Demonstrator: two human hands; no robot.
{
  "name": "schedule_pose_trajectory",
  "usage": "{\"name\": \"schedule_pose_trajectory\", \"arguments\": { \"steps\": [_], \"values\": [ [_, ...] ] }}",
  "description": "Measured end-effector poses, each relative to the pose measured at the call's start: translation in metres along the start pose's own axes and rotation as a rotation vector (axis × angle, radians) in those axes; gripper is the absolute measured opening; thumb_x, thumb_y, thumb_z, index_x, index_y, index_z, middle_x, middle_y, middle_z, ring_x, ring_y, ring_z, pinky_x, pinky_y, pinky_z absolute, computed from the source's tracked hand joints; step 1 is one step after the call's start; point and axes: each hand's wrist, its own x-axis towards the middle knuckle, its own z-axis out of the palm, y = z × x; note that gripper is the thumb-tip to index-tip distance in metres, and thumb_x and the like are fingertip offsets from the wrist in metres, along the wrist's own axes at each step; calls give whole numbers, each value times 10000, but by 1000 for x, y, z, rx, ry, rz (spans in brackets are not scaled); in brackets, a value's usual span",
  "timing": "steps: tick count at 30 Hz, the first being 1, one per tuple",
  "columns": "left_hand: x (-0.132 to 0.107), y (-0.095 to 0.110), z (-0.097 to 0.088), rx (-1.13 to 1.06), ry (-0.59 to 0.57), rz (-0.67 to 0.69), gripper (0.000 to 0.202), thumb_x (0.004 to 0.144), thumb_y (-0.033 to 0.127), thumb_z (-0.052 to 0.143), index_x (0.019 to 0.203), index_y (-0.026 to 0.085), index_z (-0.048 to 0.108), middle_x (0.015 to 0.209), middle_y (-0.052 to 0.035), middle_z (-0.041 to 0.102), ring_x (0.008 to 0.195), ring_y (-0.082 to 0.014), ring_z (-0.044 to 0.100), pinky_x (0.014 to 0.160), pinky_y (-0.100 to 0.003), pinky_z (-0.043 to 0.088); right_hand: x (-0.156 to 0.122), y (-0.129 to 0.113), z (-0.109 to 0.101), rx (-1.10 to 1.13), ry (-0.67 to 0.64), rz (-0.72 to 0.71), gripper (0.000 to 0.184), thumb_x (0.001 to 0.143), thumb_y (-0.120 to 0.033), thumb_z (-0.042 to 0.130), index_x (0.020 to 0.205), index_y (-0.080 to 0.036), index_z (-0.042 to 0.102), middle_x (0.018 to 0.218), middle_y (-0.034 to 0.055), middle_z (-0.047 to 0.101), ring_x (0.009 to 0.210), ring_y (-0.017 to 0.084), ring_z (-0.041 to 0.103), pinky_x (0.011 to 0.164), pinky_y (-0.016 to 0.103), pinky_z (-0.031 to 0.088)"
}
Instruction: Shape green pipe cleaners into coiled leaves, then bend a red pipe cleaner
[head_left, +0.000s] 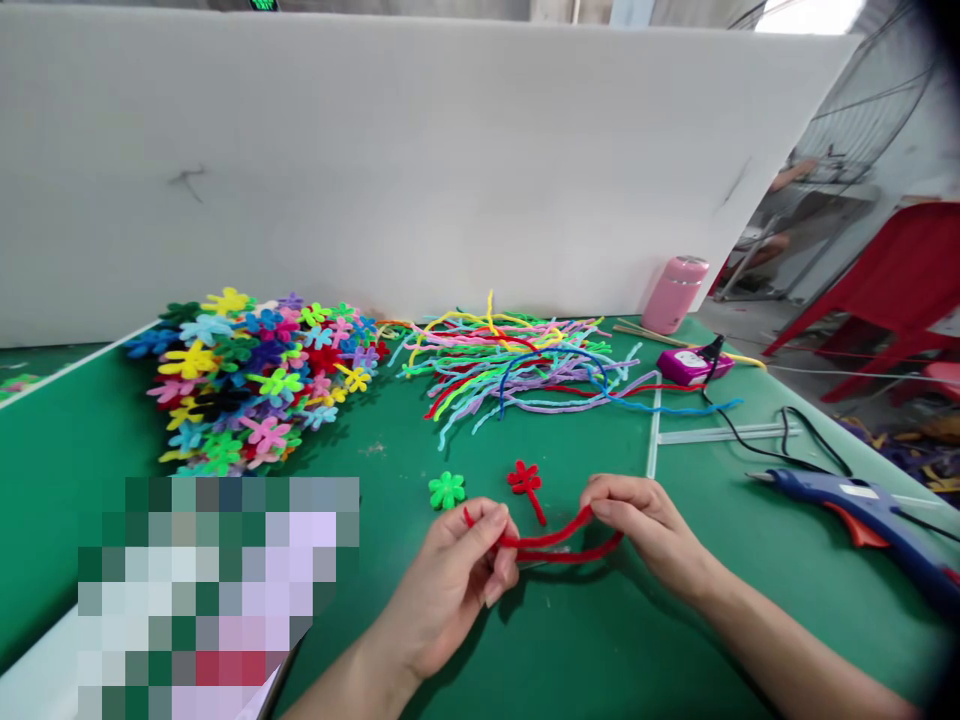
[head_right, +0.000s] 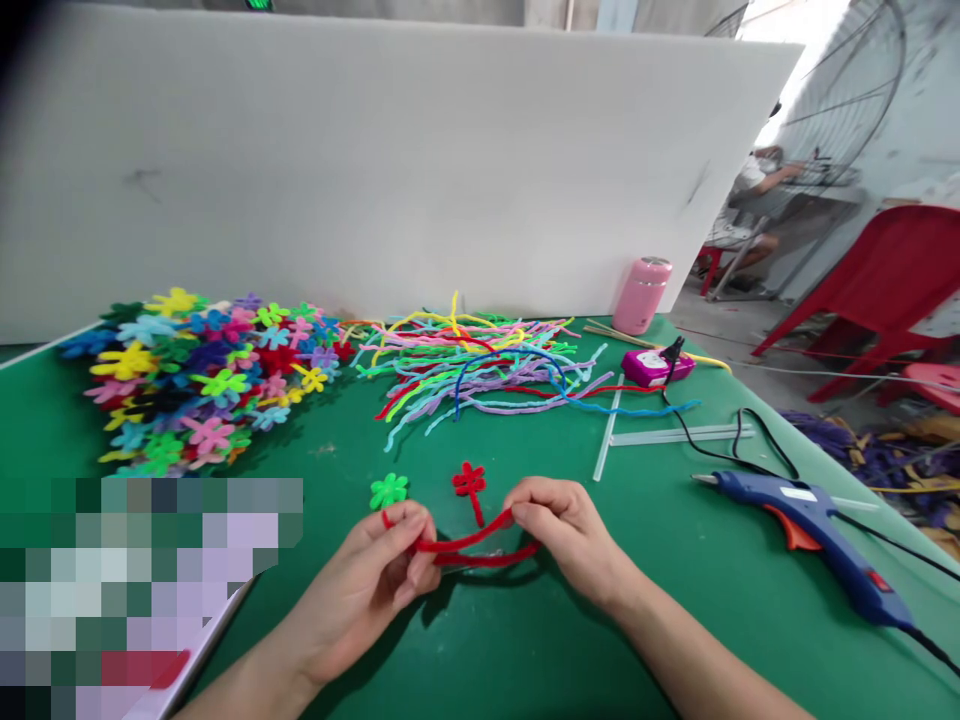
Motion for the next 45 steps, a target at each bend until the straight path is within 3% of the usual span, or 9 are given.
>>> {"name": "schedule_pose_trajectory", "arguments": {
  "steps": [3, 8, 15, 19, 22, 30, 36, 42, 45],
  "values": [
    [0, 2, 1, -25, -3, 1, 198, 803, 236, 563, 632, 145, 524, 482, 29, 521, 401, -46, 425, 429, -169, 259, 0, 2, 3, 121, 110, 33, 176, 776, -325, 556, 818, -183, 650, 665, -2, 509, 600, 116, 404, 550, 234, 315],
    [2, 13, -1, -131, -3, 145, 93, 763, 196, 611, 692, 147, 575, 574, 5, 598, 507, -90, 539, 504, -184, 375, 0, -2, 11, 433, 183, 69, 418, 771, -364, 575, 1162, -235, 509, 1077, 72, 502, 761, 144, 498, 634, 257, 399],
    [-5, 0, 9, -100, -121, 38, 9, 768, 151, 592, 760, 150, 587, 643, -20, 634, 567, -126, 596, 600, -234, 420, -13, -9, 34, 411, -183, 109, 289, 761, -365, 615, 972, -168, 629, 682, 11, 567, 588, 103, 501, 582, 232, 385],
    [-8, -6, 15, -27, -114, -6, 43, 778, 145, 572, 818, 146, 588, 671, -12, 613, 559, -131, 597, 608, -251, 420, -13, -8, 36, 297, -2, 93, 267, 784, -390, 582, 744, -140, 666, 541, -25, 485, 500, 73, 396, 499, 205, 318],
    [-7, -4, 14, 12, -30, 20, 73, 784, 137, 563, 848, 133, 598, 660, -5, 598, 560, -115, 576, 608, -243, 420, -12, -7, 32, 232, 97, 103, 266, 769, -395, 595, 761, -142, 676, 533, -32, 468, 506, 73, 362, 483, 200, 293],
    [-6, -7, 19, 80, 146, 84, 53, 739, 162, 624, 778, 133, 604, 569, 14, 598, 527, -103, 552, 595, -228, 412, -17, -10, 32, 221, 49, 70, 262, 777, -382, 582, 903, -166, 660, 649, 0, 590, 573, 111, 472, 580, 247, 399],
    [-7, -10, 21, 164, 59, 5, 106, 730, 217, 635, 768, 123, 603, 637, 1, 621, 496, -110, 568, 593, -249, 414, -18, -10, 33, 258, -83, 57, 236, 801, -376, 556, 864, -162, 633, 722, 23, 621, 623, 126, 544, 618, 263, 434],
    [-10, -12, 20, 419, -75, -117, 254, 820, 317, 506, 672, 124, 580, 585, 8, 577, 413, -81, 532, 507, -220, 366, -15, -9, 29, 231, -4, 60, 247, 786, -383, 573, 732, -144, 606, 613, -11, 559, 545, 88, 480, 536, 214, 390],
    [-11, -12, 21, 500, -27, -125, 292, 806, 355, 515, 618, 132, 536, 544, 31, 522, 338, -31, 388, 392, -188, 253, -14, -9, 28, 216, 21, 50, 255, 785, -388, 574, 731, -140, 602, 614, -15, 531, 548, 86, 459, 525, 212, 382]
  ]
}}
